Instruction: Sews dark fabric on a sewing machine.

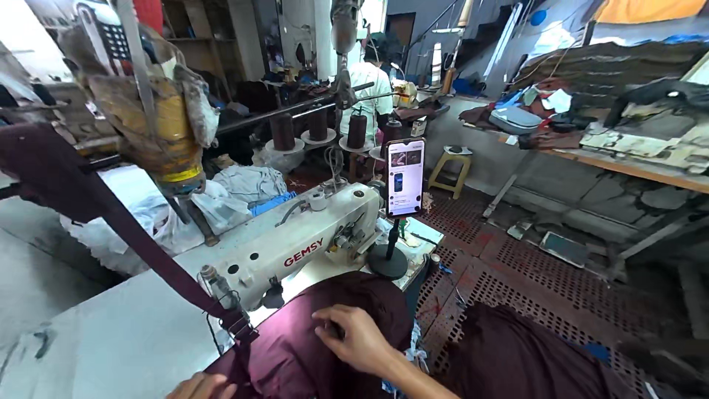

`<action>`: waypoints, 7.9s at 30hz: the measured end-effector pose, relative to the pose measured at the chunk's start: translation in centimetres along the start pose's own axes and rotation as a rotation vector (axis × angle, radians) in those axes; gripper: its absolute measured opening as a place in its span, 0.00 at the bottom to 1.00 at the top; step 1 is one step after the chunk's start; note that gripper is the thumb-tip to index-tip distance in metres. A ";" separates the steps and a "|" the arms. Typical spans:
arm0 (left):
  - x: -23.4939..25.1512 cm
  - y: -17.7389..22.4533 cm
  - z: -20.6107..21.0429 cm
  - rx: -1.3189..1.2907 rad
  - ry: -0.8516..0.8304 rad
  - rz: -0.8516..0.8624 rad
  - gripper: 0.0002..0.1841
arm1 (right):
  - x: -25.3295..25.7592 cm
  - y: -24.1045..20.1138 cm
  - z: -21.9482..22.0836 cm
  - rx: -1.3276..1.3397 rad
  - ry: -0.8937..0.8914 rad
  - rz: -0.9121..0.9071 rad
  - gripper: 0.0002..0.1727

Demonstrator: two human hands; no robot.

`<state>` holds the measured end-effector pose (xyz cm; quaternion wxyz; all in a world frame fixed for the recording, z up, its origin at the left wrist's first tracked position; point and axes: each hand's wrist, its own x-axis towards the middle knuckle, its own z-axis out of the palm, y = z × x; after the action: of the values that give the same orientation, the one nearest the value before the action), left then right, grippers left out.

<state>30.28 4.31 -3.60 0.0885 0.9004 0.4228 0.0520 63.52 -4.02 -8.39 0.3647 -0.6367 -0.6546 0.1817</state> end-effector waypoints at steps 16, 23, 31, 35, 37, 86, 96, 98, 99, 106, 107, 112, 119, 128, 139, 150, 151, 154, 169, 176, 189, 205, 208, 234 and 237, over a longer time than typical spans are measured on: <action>1.4 0.4 9.5 -0.039 0.229 0.005 0.49 | 0.7 3.2 -14.1 -0.357 0.675 0.118 0.39; 1.1 0.9 9.8 0.031 0.278 -0.069 0.53 | 0.6 1.7 -12.3 -0.350 0.662 0.049 0.36; 1.1 1.6 8.5 -0.005 0.073 -0.162 0.55 | -1.2 1.2 4.2 -0.401 0.111 -0.009 0.20; 1.4 2.4 8.5 -0.167 0.045 -0.122 0.45 | 0.1 3.5 1.1 -0.496 0.116 0.271 0.22; 1.8 2.4 8.5 -0.215 0.042 -0.096 0.39 | 0.4 4.3 0.1 -0.517 0.148 0.316 0.20; 2.4 2.1 10.3 -0.366 0.404 0.039 0.20 | 4.1 -5.4 6.9 -0.168 -0.542 0.076 0.14; 2.8 2.9 10.1 -0.336 0.325 0.039 0.16 | 4.0 -3.2 6.3 0.154 -0.481 0.099 0.19; 2.8 3.2 10.0 -0.316 0.311 0.027 0.18 | 3.9 -3.3 6.4 0.152 -0.472 0.091 0.19; 2.8 3.3 10.0 -0.308 0.300 0.015 0.17 | 3.8 -3.4 6.5 0.157 -0.467 0.093 0.18; 2.5 3.1 9.6 -0.511 0.367 -0.098 0.15 | 2.6 -4.0 6.3 0.140 -0.361 0.132 0.25; 2.4 3.1 9.4 -0.527 0.369 -0.117 0.16 | 2.3 -4.0 6.2 0.113 -0.368 0.134 0.28; 2.5 3.2 10.0 -0.555 0.500 -0.133 0.15 | 1.5 -4.0 6.6 -0.052 -0.374 0.061 0.26; 2.3 3.3 10.2 -0.623 0.471 -0.112 0.15 | 2.0 -5.7 8.3 -0.298 -0.320 0.012 0.21; 2.0 3.2 10.0 -0.467 0.267 0.008 0.17 | 2.0 -2.0 7.6 0.230 -0.081 0.082 0.24; 1.9 4.0 10.2 -0.368 0.340 -0.024 0.16 | 0.9 -1.1 7.6 0.263 -0.117 -0.098 0.23; 1.9 3.8 9.9 -0.568 0.413 -0.073 0.16 | 0.2 -1.7 8.2 -0.185 -0.165 -0.259 0.19; 2.0 3.8 10.0 -0.589 0.413 -0.059 0.16 | 0.1 -1.6 8.4 -0.190 -0.141 -0.289 0.18; 2.1 3.4 10.1 -0.673 0.484 -0.055 0.14 | -0.1 -1.2 8.9 -0.150 -0.036 -0.316 0.18; 22.7 -14.9 -6.2 -0.402 0.724 -0.421 0.20 | -0.3 -0.1 8.3 0.064 -0.005 -0.259 0.24; 29.7 -18.6 -6.8 -0.094 0.554 -0.367 0.20 | -0.3 -0.2 8.1 0.113 -0.051 -0.221 0.23; 7.0 -5.1 -1.2 -0.586 0.576 -0.590 0.20 | 1.0 -3.1 6.7 -0.057 -0.135 -0.215 0.21; 2.1 4.4 9.7 -0.008 0.276 -0.197 0.24 | 4.1 -1.1 9.5 -0.306 -0.127 -0.357 0.15; 2.6 4.8 8.9 0.028 0.203 -0.242 0.24 | 4.3 -1.2 9.8 -0.324 -0.111 -0.385 0.16; 4.4 2.6 9.3 0.113 0.377 -0.269 0.22 | 6.3 -4.6 11.6 -0.423 -0.161 -0.264 0.13; 5.8 1.3 8.4 0.034 0.315 -0.287 0.20 | 6.7 -6.9 11.0 -0.383 -0.332 -0.032 0.16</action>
<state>36.37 6.96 -11.47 0.0125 0.8129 0.5563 0.1718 51.39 4.09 -9.24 0.1280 -0.6451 -0.7381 0.1507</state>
